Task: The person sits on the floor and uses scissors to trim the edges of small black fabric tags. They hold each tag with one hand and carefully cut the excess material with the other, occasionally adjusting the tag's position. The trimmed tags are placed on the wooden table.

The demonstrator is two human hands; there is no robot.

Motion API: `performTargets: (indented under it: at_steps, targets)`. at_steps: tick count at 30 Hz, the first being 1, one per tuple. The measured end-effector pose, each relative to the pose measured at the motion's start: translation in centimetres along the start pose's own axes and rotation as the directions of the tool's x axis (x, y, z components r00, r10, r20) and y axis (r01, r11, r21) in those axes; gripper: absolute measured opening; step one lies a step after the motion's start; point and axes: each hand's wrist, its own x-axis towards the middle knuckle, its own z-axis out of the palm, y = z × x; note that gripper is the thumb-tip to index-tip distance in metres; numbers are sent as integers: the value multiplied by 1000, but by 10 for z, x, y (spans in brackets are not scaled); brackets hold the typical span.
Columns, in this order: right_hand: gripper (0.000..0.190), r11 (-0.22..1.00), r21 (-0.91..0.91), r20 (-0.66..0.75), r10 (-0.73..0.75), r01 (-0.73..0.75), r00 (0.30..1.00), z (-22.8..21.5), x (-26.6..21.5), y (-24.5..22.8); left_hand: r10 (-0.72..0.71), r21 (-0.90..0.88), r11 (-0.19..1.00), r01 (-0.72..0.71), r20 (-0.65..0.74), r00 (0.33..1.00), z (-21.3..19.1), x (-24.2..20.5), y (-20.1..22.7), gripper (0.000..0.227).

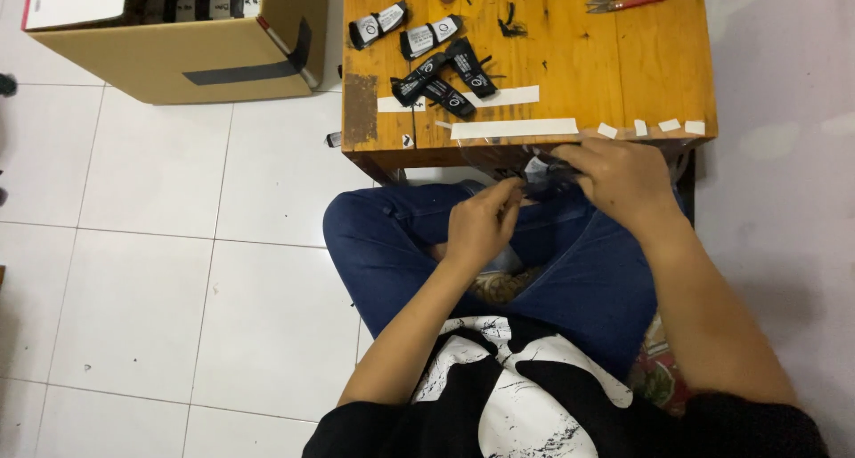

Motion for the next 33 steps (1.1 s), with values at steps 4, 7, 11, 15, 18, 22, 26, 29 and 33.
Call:
performTargets:
  at_steps: [4,7,11,15,18,22,26,29,33]
  targets:
    - [19,996,-21,-270,83,-92,959,26,-32,19,1,-90,996,-7,-61,998,-14,1,14,23]
    - [13,974,166,-542,221,-155,811,43,-60,24,43,-176,982,-72,-167,985,-28,1,23,21]
    - [19,937,224,-575,350,-270,740,89,-110,38,227,-503,833,-230,-68,972,-59,-7,53,16]
    - [7,917,70,-452,380,-392,807,136,-145,49,344,-615,733,-290,-33,938,-83,-41,61,19]
    - [8,889,-32,-381,412,-457,828,141,-135,49,351,-637,716,-287,-27,936,-68,-52,71,22]
    - [8,897,-131,-277,376,-423,884,129,-128,38,344,-662,698,-271,-21,939,-52,-64,82,25]
    - [9,905,-181,-277,328,-384,903,129,-126,41,371,-688,663,-293,-38,928,-36,-68,92,30]
    - [7,909,-181,-281,318,-375,905,130,-129,39,370,-716,640,-279,-32,929,-27,-75,100,33]
    - [8,917,-170,-304,299,-360,905,128,-125,39,415,-743,593,-310,-47,908,-33,-71,99,38]
